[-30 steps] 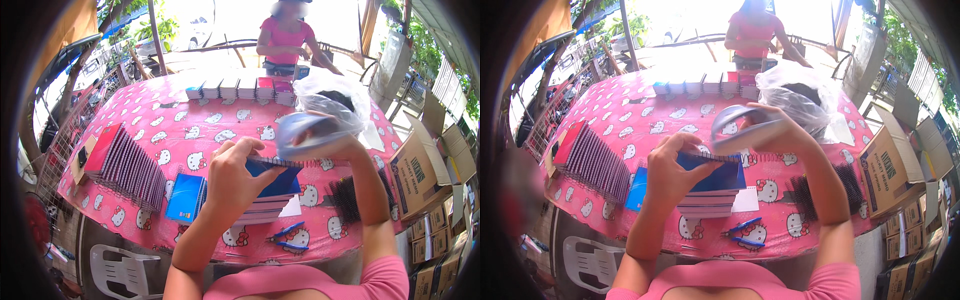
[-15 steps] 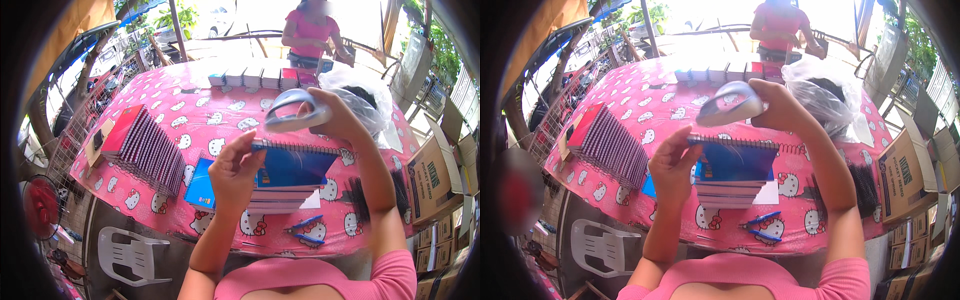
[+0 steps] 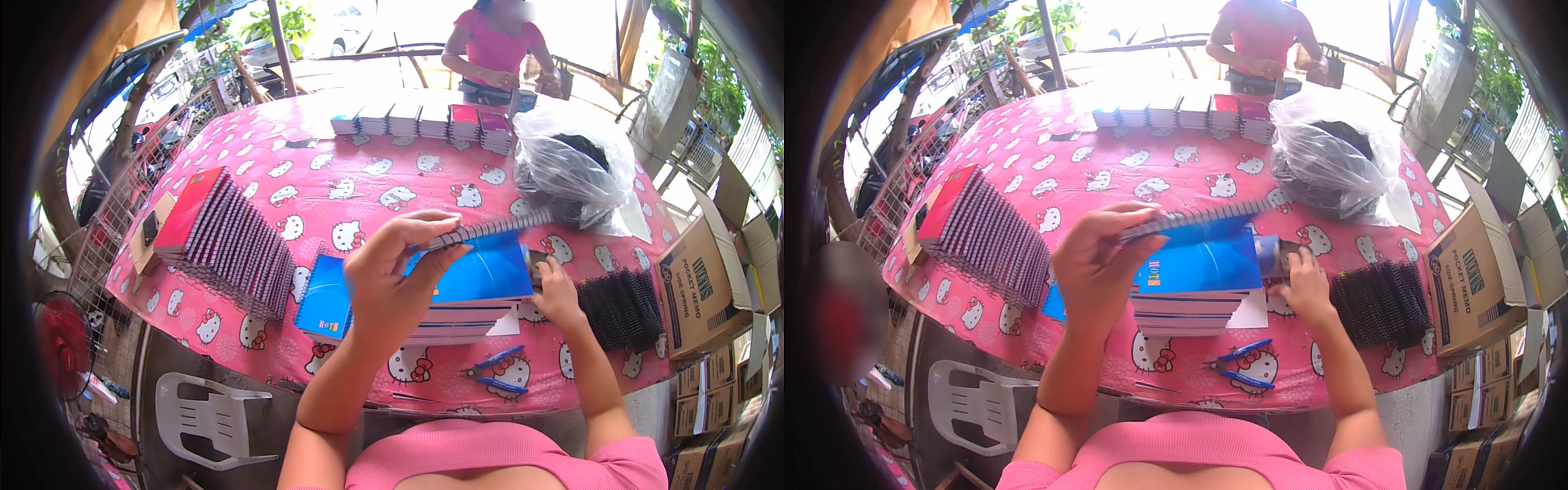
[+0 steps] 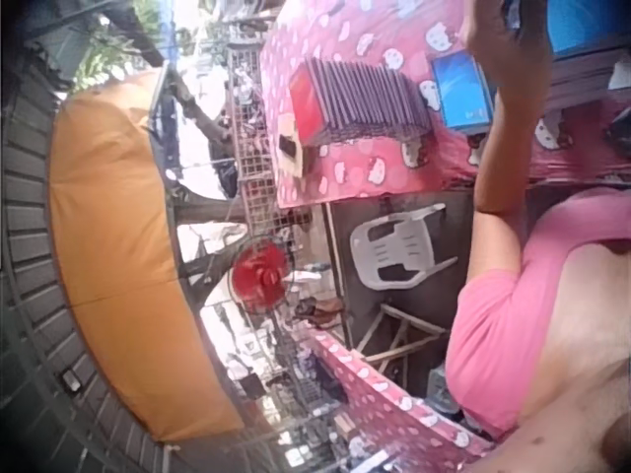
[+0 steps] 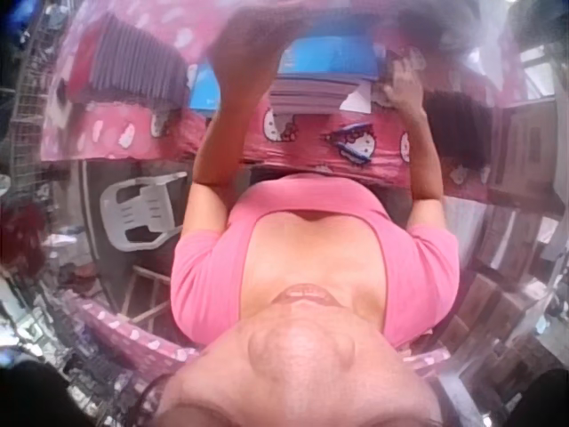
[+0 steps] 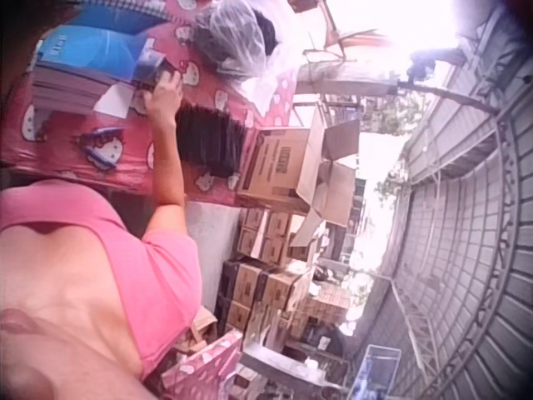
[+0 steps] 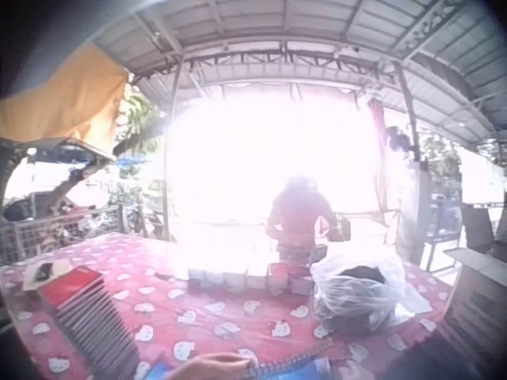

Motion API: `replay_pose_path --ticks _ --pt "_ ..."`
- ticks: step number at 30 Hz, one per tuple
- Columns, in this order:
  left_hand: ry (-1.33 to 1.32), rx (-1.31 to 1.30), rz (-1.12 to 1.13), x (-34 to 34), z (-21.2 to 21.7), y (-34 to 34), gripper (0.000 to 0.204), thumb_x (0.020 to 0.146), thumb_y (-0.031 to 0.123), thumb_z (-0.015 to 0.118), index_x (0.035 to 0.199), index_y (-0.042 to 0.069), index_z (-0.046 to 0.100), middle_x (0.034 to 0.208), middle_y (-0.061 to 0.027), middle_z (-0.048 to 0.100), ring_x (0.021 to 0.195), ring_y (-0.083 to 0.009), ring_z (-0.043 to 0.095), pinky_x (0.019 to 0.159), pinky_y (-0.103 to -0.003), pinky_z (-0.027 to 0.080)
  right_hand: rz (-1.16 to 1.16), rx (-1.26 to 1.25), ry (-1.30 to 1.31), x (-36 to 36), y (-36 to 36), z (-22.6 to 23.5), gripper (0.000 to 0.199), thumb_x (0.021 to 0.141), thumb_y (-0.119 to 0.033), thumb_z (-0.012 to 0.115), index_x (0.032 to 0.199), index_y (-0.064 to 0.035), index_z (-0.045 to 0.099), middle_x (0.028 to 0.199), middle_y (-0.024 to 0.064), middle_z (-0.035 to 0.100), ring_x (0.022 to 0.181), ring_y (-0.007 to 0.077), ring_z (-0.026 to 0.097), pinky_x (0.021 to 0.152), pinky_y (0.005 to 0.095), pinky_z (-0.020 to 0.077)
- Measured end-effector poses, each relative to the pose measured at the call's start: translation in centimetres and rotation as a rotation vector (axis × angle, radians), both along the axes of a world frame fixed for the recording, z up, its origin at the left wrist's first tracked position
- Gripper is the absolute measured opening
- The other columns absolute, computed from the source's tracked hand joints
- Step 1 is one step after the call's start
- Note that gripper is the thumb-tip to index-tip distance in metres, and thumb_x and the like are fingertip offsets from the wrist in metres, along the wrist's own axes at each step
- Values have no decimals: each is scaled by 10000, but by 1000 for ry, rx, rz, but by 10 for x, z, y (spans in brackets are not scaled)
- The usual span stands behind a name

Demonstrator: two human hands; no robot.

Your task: The person assembles notebooks by threading a spiral wire through the pre-punched holes of a stack of pages and covers, then uses pliers to trim and secure the wire.

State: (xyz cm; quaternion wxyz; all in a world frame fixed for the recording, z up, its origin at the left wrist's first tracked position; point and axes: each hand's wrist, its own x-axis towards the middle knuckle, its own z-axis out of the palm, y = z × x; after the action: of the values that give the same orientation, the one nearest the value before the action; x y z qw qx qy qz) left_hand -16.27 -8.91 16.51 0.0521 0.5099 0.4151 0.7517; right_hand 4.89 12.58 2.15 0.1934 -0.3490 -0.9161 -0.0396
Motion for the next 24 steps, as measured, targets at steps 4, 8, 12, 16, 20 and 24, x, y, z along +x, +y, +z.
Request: replay_pose_path --ticks 4,8,12,16,20,24 --pt "585 125 266 14 8 -16 192 777 -61 716 922 -13 600 997 -186 678 923 -288 676 854 -399 537 409 -249 108 33 -78 -1 561 679 -244 811 1142 -40 569 1252 179 528 1187 367 488 1012 465 368" --pt "535 -251 130 30 -26 -16 174 762 -33 724 908 14 641 977 -155 694 934 -318 673 840 -407 528 402 -248 -26 45 -147 -7 539 720 -257 777 1170 -69 547 1161 165 546 1089 367 517 923 464 416" --pt "432 -132 198 42 -31 -12 233 730 -25 766 927 16 648 961 -164 697 944 -295 672 834 -387 528 394 -473 309 59 -132 -1 510 765 -262 750 1166 -47 518 1082 157 531 979 325 515 836 450 427" --pt "432 -105 239 40 -37 -12 249 722 -4 794 905 26 628 952 -165 702 946 -295 674 822 -381 532 457 -338 523 41 -146 97 474 792 -257 726 1160 -36 524 1095 179 522 987 344 512 853 439 422" --pt "466 -87 241 45 -39 -7 256 681 -23 789 901 17 664 952 -151 705 912 -289 676 829 -411 500 447 -206 441 26 -145 114 503 795 -257 727 1194 -32 519 1118 188 515 1004 341 512 862 457 416" --pt "546 -91 239 41 -39 -10 258 683 -44 758 923 2 677 961 -146 706 912 -278 678 840 -413 497 441 -824 556 24 -141 114 405 845 -235 693 1150 0 567 1011 132 564 873 222 569 751 358 463"
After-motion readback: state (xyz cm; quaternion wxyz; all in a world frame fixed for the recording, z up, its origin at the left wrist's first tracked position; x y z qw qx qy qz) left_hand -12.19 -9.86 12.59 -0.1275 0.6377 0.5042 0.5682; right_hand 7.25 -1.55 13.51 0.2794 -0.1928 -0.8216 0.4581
